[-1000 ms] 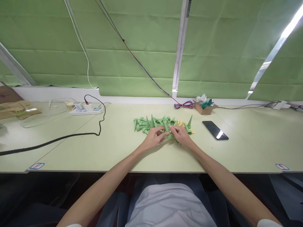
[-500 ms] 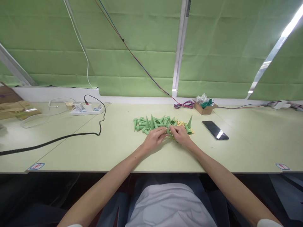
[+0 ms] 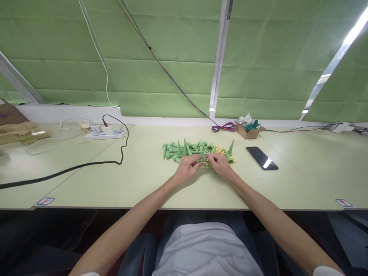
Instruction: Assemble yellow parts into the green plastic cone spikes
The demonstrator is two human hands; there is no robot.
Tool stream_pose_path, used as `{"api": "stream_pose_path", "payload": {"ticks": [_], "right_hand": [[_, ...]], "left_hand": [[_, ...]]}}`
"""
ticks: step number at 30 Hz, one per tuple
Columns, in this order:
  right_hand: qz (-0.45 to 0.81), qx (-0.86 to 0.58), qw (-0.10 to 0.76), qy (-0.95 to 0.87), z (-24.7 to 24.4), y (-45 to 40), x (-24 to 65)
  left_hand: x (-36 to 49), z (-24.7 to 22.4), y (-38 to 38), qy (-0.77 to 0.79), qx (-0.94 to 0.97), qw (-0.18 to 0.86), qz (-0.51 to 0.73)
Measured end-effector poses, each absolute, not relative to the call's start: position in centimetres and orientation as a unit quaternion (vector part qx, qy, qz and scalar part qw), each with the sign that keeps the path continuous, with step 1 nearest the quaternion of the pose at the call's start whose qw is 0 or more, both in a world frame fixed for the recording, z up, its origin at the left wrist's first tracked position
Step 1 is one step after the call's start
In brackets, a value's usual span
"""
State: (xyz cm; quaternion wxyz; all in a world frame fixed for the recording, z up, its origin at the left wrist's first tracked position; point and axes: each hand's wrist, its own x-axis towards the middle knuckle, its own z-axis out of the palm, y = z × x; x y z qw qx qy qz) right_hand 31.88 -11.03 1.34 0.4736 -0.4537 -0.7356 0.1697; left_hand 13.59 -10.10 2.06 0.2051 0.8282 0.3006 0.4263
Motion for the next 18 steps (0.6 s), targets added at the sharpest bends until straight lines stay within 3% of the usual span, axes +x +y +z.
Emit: {"api": "stream_pose_path", "payload": {"ticks": [7, 18], "right_hand": [[0.142, -0.435, 0.461, -0.760, 1.43, -11.24, 32.08], [0.127, -0.427, 0.484, -0.753, 0.85, -10.97, 31.93]], "left_hand": [[13.45, 3.31, -10.40, 0.291, 0.769, 0.432, 0.371], [14.16, 2.89, -9.76, 0.278, 0.715, 0.501, 0.400]]}}
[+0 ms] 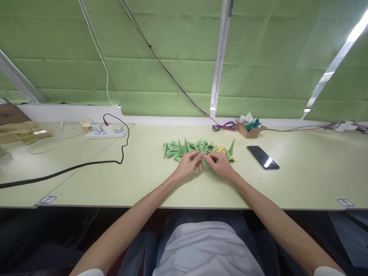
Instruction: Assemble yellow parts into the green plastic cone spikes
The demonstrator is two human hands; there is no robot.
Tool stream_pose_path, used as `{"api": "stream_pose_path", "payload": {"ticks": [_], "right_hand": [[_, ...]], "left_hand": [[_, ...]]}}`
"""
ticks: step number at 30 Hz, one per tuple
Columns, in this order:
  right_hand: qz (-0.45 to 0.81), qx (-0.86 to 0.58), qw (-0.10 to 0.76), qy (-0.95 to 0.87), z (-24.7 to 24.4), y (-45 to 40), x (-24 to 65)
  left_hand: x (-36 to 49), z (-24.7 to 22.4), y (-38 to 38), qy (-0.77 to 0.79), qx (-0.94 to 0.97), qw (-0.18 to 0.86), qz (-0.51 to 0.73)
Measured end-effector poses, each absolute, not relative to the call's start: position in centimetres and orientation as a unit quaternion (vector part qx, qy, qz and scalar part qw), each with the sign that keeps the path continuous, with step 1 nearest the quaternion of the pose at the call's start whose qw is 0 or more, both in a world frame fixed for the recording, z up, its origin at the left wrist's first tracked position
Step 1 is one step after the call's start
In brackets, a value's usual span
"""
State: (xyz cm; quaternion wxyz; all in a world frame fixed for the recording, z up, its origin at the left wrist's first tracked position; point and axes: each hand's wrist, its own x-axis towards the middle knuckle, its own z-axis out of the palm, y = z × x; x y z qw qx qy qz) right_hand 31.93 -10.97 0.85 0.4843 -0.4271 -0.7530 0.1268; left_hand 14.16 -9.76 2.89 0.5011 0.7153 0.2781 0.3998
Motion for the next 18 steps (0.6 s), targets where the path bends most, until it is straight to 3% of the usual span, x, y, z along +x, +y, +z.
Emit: {"api": "stream_pose_path", "payload": {"ticks": [7, 18], "right_hand": [[0.152, -0.426, 0.478, -0.753, 0.97, -11.11, 31.76], [0.086, -0.387, 0.424, -0.814, 0.94, -11.76, 31.78]], "left_hand": [[14.14, 2.61, -9.52, 0.271, 0.715, 0.494, 0.413], [13.66, 2.13, -9.23, 0.264, 0.727, 0.500, 0.390]]}}
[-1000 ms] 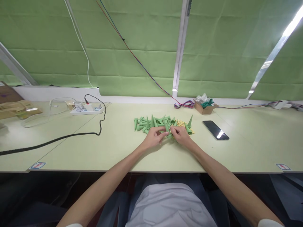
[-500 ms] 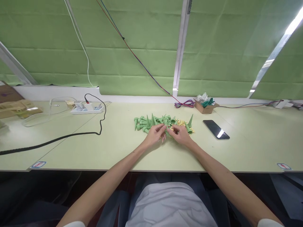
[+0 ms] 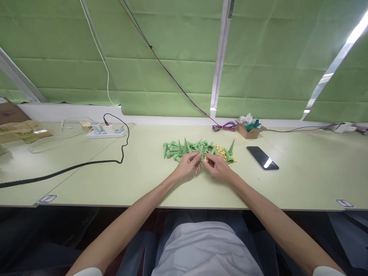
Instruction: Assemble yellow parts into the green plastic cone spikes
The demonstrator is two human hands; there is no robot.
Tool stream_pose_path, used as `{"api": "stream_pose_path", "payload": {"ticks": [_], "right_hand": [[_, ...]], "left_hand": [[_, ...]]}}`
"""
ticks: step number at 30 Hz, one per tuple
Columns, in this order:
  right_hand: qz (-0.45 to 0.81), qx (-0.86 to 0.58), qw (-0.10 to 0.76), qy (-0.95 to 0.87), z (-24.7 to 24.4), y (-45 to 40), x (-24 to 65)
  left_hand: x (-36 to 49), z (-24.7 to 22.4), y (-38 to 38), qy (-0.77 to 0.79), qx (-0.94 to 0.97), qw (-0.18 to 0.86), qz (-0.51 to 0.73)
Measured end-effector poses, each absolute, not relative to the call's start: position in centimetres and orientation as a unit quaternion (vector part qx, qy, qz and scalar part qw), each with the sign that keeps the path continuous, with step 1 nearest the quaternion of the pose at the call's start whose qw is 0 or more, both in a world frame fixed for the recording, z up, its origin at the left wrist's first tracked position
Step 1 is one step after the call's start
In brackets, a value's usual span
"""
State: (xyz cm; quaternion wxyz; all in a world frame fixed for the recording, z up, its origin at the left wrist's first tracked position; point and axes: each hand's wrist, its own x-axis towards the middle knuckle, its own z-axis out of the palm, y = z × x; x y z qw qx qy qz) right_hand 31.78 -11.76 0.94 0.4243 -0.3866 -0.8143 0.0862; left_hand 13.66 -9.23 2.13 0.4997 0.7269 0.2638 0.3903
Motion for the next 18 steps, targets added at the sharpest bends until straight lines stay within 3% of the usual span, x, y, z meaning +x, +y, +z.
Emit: {"api": "stream_pose_path", "payload": {"ticks": [18], "right_hand": [[0.045, -0.352, 0.358, -0.864, 1.13, -12.07, 31.73]], "left_hand": [[13.29, 1.92, -8.99, 0.274, 0.754, 0.489, 0.343]]}}
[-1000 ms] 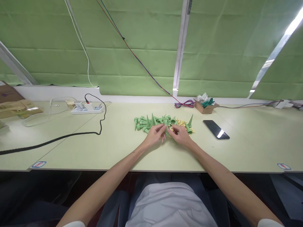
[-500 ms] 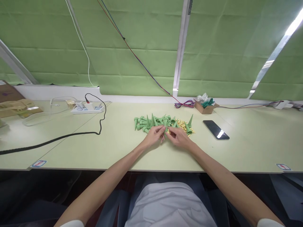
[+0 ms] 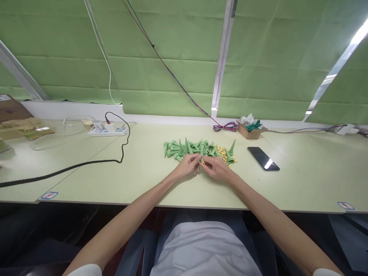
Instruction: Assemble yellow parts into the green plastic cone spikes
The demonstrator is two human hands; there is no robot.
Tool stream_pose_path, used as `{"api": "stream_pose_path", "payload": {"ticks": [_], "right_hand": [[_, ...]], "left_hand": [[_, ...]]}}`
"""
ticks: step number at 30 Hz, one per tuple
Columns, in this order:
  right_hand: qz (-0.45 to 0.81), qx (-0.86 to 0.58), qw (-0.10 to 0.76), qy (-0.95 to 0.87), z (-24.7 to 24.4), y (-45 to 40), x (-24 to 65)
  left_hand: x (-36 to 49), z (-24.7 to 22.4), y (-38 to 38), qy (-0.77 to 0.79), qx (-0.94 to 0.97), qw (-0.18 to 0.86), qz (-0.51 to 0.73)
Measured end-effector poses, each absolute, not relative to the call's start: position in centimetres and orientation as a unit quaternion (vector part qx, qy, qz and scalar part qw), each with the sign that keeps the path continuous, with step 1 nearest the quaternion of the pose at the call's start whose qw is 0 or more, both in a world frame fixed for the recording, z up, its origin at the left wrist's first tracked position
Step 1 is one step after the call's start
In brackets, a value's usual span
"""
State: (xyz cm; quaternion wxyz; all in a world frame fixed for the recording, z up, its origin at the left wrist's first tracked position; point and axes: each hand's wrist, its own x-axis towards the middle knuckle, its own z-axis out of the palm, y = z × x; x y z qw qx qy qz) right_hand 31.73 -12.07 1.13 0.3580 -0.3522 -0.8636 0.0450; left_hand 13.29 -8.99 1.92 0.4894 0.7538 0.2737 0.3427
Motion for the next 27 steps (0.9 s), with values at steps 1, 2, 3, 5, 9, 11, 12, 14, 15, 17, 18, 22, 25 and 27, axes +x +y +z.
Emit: {"api": "stream_pose_path", "payload": {"ticks": [1, 2, 3, 5, 9, 11, 12, 14, 15, 17, 18, 22, 25, 27], "right_hand": [[0.046, -0.352, 0.357, -0.864, 1.13, -12.09, 31.72], [0.046, -0.352, 0.357, -0.864, 1.14, -12.10, 31.72], [0.048, -0.352, 0.357, -0.864, 1.14, -12.11, 31.72], [0.052, -0.351, 0.357, -0.864, 1.14, -12.11, 31.72], [0.059, -0.353, 0.353, -0.865, 1.20, -12.13, 31.72], [0.063, -0.356, 0.349, -0.864, 1.26, -12.15, 31.74], [0.065, -0.356, 0.347, -0.865, 1.29, -12.16, 31.75], [0.067, -0.355, 0.347, -0.865, 1.31, -12.17, 31.78], [0.068, -0.354, 0.347, -0.866, 1.31, -12.16, 31.80], [0.068, -0.351, 0.347, -0.867, 1.29, -12.12, 31.83], [0.069, -0.350, 0.347, -0.867, 1.28, -12.11, 31.83], [0.071, -0.350, 0.349, -0.867, 1.30, -12.13, 31.77], [0.073, -0.359, 0.354, -0.861, 1.35, -12.21, 31.64], [0.075, -0.367, 0.364, -0.853, 1.36, -12.23, 31.56]], "left_hand": [[13.26, 1.91, -8.98, 0.273, 0.754, 0.489, 0.342], [13.24, 1.92, -8.97, 0.273, 0.755, 0.490, 0.340], [13.22, 1.94, -8.99, 0.273, 0.756, 0.490, 0.338], [13.21, 2.00, -9.04, 0.274, 0.757, 0.490, 0.334], [13.20, 2.11, -9.14, 0.277, 0.758, 0.488, 0.332], [13.20, 2.11, -9.14, 0.276, 0.759, 0.488, 0.332], [13.19, 2.11, -9.13, 0.275, 0.759, 0.488, 0.332], [13.17, 2.11, -9.14, 0.274, 0.759, 0.489, 0.332], [13.15, 2.12, -9.15, 0.273, 0.759, 0.489, 0.332], [13.13, 2.17, -9.20, 0.273, 0.760, 0.488, 0.331], [13.12, 2.21, -9.23, 0.273, 0.760, 0.487, 0.331], [13.14, 2.35, -9.32, 0.276, 0.762, 0.485, 0.329], [13.25, 2.37, -9.31, 0.276, 0.764, 0.480, 0.331], [13.35, 2.33, -9.27, 0.271, 0.764, 0.477, 0.339]]}}
